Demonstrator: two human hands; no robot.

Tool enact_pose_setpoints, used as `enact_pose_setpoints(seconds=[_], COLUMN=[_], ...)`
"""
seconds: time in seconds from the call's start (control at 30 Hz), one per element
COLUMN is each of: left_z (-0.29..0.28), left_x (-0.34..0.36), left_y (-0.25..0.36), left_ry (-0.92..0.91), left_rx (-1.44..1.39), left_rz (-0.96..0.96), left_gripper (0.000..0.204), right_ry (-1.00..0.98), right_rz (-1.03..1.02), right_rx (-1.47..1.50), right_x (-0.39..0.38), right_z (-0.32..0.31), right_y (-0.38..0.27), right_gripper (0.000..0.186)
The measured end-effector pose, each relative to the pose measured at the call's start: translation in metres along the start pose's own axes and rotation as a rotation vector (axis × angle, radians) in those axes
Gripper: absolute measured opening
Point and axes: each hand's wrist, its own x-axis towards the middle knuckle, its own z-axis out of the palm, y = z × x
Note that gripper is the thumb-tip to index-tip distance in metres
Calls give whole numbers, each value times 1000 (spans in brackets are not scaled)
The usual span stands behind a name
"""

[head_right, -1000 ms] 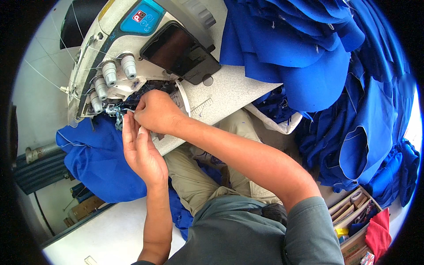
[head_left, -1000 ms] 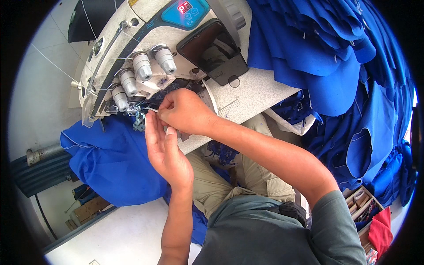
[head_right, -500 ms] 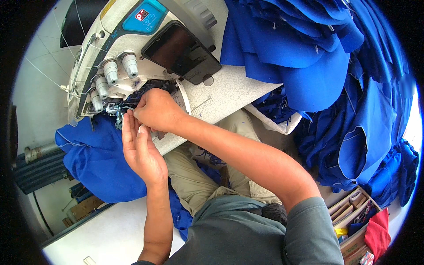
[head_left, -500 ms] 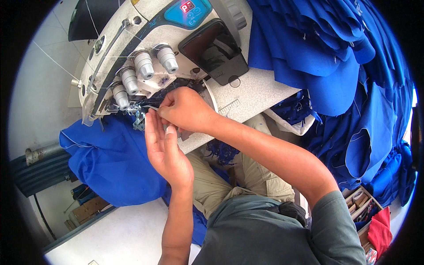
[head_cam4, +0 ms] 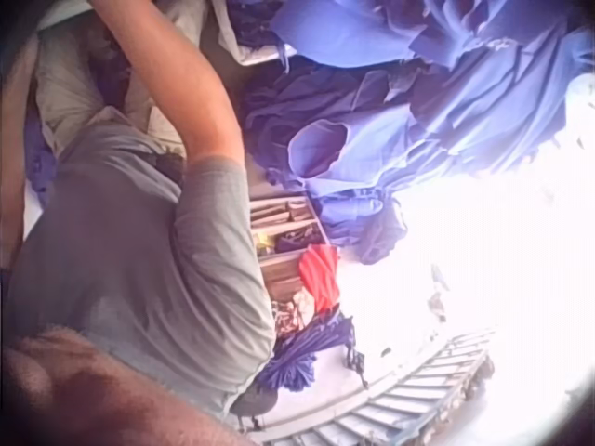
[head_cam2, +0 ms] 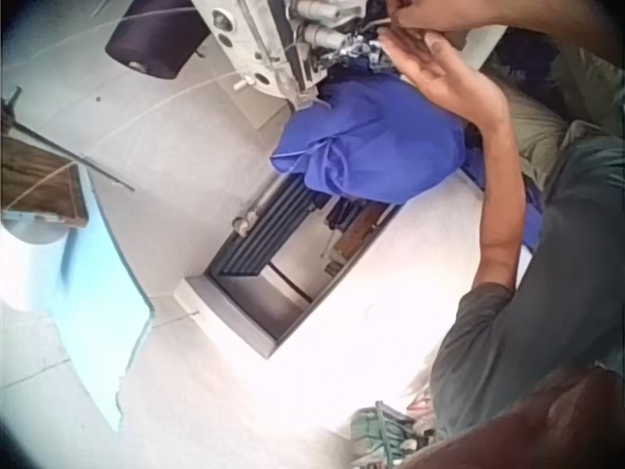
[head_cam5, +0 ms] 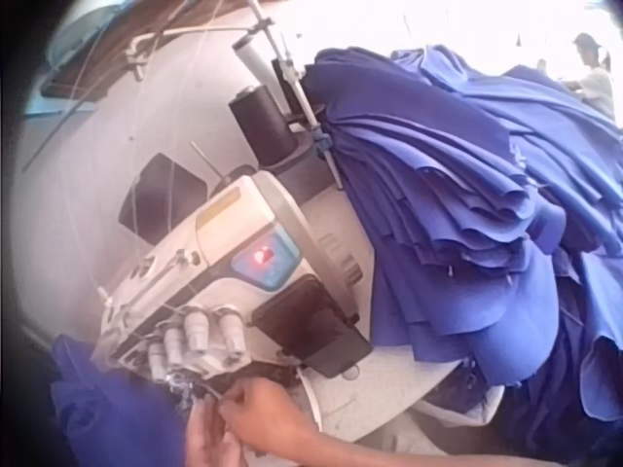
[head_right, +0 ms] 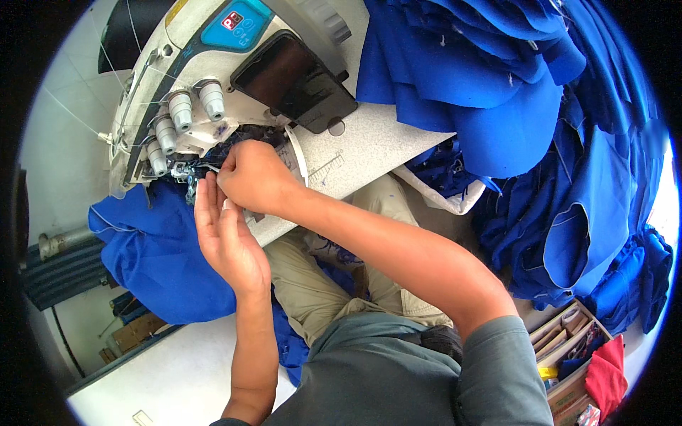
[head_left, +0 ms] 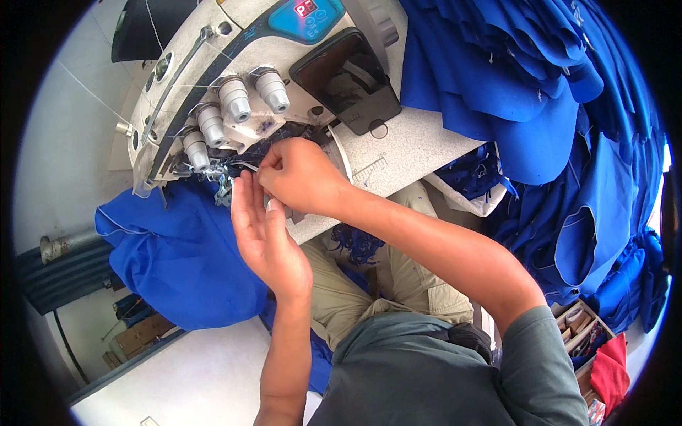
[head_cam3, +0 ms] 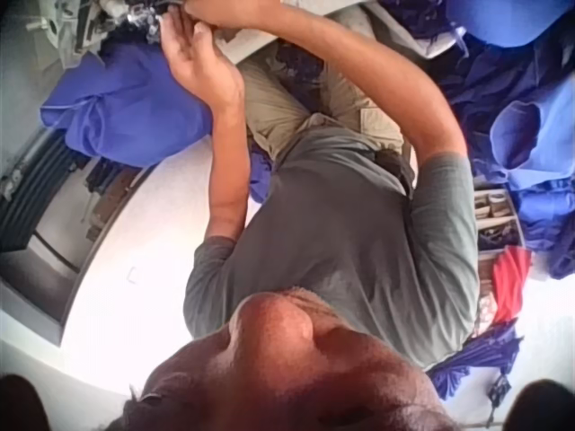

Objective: The person threads a sewing machine with white thread, guiding it through the tension assembly and needle area. They use red-handled scissors to trim the thread and adjust the fabric under the presser foot.

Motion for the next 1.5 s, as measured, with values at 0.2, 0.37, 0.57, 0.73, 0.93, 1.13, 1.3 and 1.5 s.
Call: enact_pose_setpoints(seconds=[0.2, 0.37, 0.57, 0.73, 0.93, 1.13, 1.3, 1.5], left_z=[-2, -10, -51, -128, -145, -126, -129, -150], left_x=[1, -4, -13, 14, 30, 39, 54, 42], left_y=[3, 7, 5, -22, -39, -42, -45, -23], left_ry=[-1, -41, 49, 131, 2, 21, -25, 38], left_rx=[-86, 12, 191, 631, 1050, 1250, 1295, 903], left_rz=[-17, -9, 80, -11, -146, -161, -98, -100], left_gripper=[56, 45, 38, 32, 31, 48, 41, 25], right_ry=[99, 209, 302, 328, 351, 345, 351, 334], right_rz=[-39, -80, -10, 26, 98, 108, 106, 116], right_rx=[13, 62, 216, 379, 480, 467, 403, 317], right_x=[-17, -30, -59, -77, -88, -89, -89, -86], right_z=[0, 0, -11, -18, -19, -16, -15, -14], right_y=[-6, -3, -10, 1, 8, 18, 15, 15], right_gripper=[21, 17, 13, 14, 14, 14, 14, 16])
